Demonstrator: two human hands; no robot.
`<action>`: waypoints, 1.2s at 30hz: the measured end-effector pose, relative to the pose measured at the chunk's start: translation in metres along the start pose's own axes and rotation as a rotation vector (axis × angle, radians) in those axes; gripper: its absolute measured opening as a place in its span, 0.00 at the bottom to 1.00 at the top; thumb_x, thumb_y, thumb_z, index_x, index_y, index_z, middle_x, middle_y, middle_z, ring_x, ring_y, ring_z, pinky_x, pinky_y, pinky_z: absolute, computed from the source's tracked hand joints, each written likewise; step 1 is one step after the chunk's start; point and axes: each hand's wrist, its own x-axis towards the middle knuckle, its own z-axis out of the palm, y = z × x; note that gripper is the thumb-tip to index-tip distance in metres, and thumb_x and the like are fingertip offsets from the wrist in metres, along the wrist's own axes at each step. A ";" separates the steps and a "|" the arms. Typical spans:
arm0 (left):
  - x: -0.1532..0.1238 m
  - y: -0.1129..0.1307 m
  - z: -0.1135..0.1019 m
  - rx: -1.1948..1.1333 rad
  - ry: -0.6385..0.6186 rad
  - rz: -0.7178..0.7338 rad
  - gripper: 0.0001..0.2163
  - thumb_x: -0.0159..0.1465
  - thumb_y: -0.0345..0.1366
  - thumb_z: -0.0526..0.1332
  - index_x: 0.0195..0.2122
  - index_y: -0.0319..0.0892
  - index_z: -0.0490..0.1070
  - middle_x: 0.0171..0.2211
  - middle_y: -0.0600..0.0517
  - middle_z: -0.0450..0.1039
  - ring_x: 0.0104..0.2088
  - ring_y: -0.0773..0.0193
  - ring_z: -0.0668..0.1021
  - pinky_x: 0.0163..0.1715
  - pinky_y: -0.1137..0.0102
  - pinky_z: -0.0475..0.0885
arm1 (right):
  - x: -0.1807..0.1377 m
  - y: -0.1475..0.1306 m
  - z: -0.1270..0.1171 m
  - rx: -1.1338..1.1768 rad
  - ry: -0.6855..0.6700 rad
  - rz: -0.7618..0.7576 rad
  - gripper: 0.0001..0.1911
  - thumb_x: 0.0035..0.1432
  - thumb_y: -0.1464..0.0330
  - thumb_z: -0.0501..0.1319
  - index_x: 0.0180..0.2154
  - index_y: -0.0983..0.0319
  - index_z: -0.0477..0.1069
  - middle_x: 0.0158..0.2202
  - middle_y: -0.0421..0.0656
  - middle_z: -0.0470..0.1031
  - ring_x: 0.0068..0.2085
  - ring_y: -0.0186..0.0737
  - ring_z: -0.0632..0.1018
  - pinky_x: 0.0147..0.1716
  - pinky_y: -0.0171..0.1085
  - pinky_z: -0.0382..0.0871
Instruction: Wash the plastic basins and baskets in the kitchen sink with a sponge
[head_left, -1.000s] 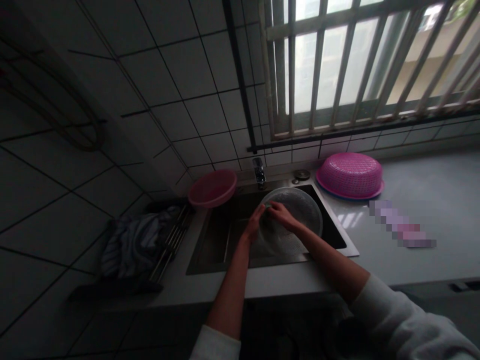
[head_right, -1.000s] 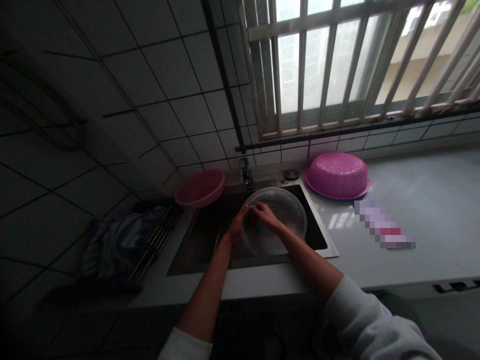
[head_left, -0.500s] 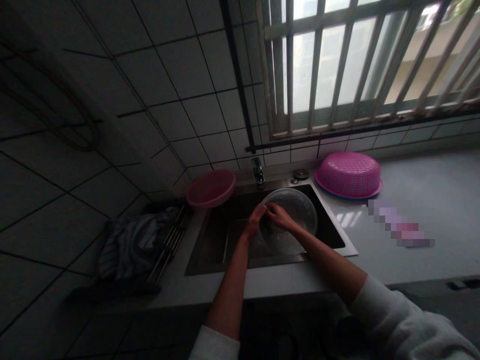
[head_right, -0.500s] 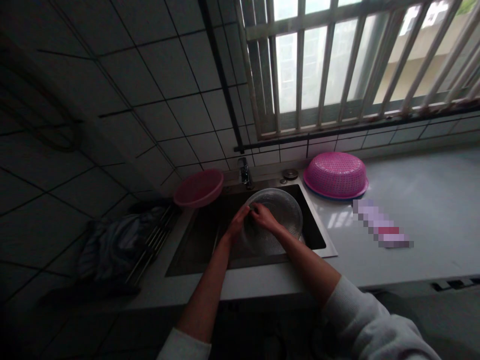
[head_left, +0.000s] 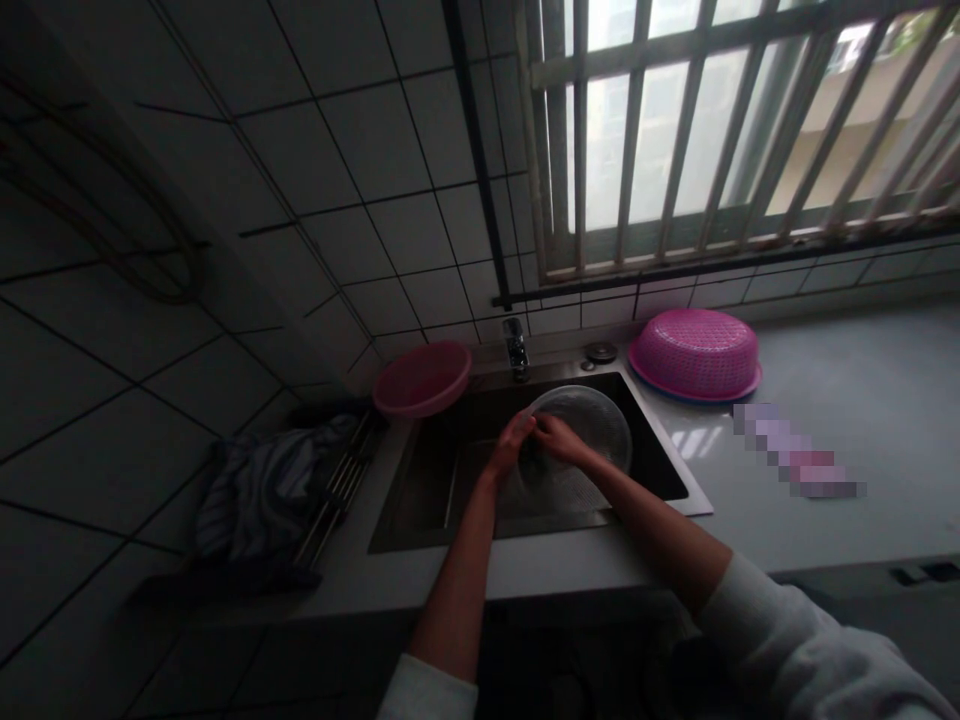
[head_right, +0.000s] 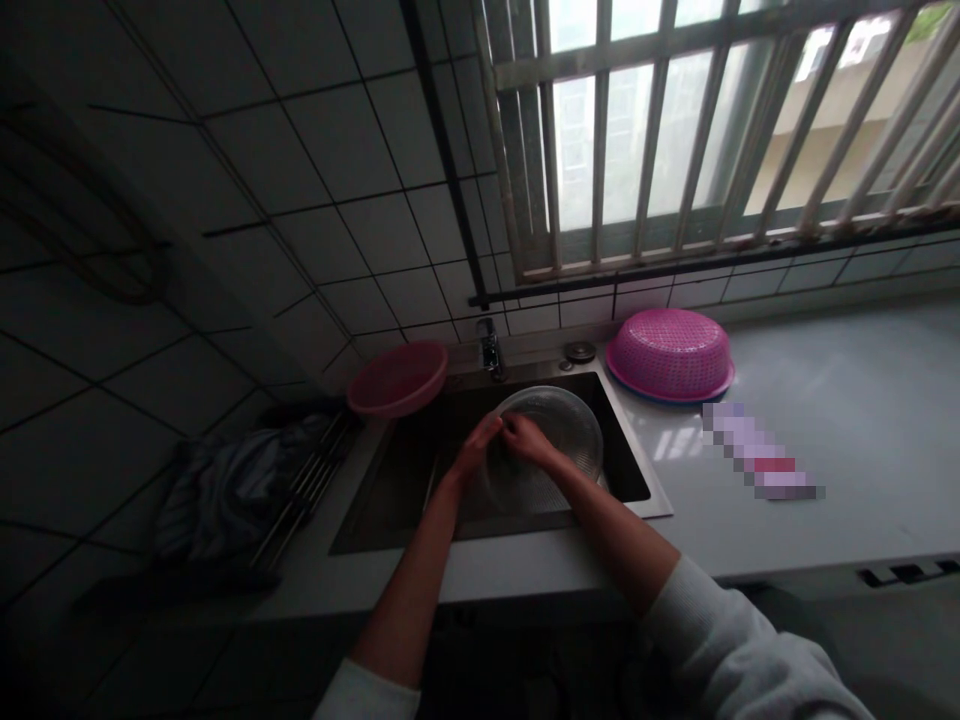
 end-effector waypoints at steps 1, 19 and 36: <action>0.000 0.000 0.000 -0.016 -0.017 -0.002 0.29 0.59 0.56 0.71 0.57 0.45 0.79 0.63 0.45 0.75 0.67 0.44 0.70 0.70 0.54 0.58 | 0.003 -0.002 -0.007 -0.029 0.081 0.007 0.10 0.62 0.71 0.58 0.42 0.63 0.76 0.41 0.48 0.81 0.41 0.44 0.77 0.47 0.40 0.72; -0.001 0.003 0.006 -0.216 0.004 -0.066 0.29 0.57 0.55 0.73 0.54 0.44 0.81 0.59 0.44 0.78 0.68 0.43 0.70 0.70 0.52 0.59 | 0.007 -0.005 -0.019 0.058 0.182 0.027 0.12 0.62 0.67 0.56 0.44 0.62 0.74 0.44 0.46 0.79 0.43 0.44 0.77 0.45 0.39 0.73; -0.004 0.006 0.004 -0.194 0.005 -0.110 0.31 0.58 0.56 0.72 0.58 0.45 0.78 0.57 0.45 0.79 0.63 0.42 0.75 0.65 0.52 0.66 | 0.003 -0.014 -0.021 -0.058 0.200 0.013 0.11 0.60 0.71 0.57 0.42 0.61 0.75 0.44 0.48 0.80 0.46 0.46 0.78 0.51 0.42 0.71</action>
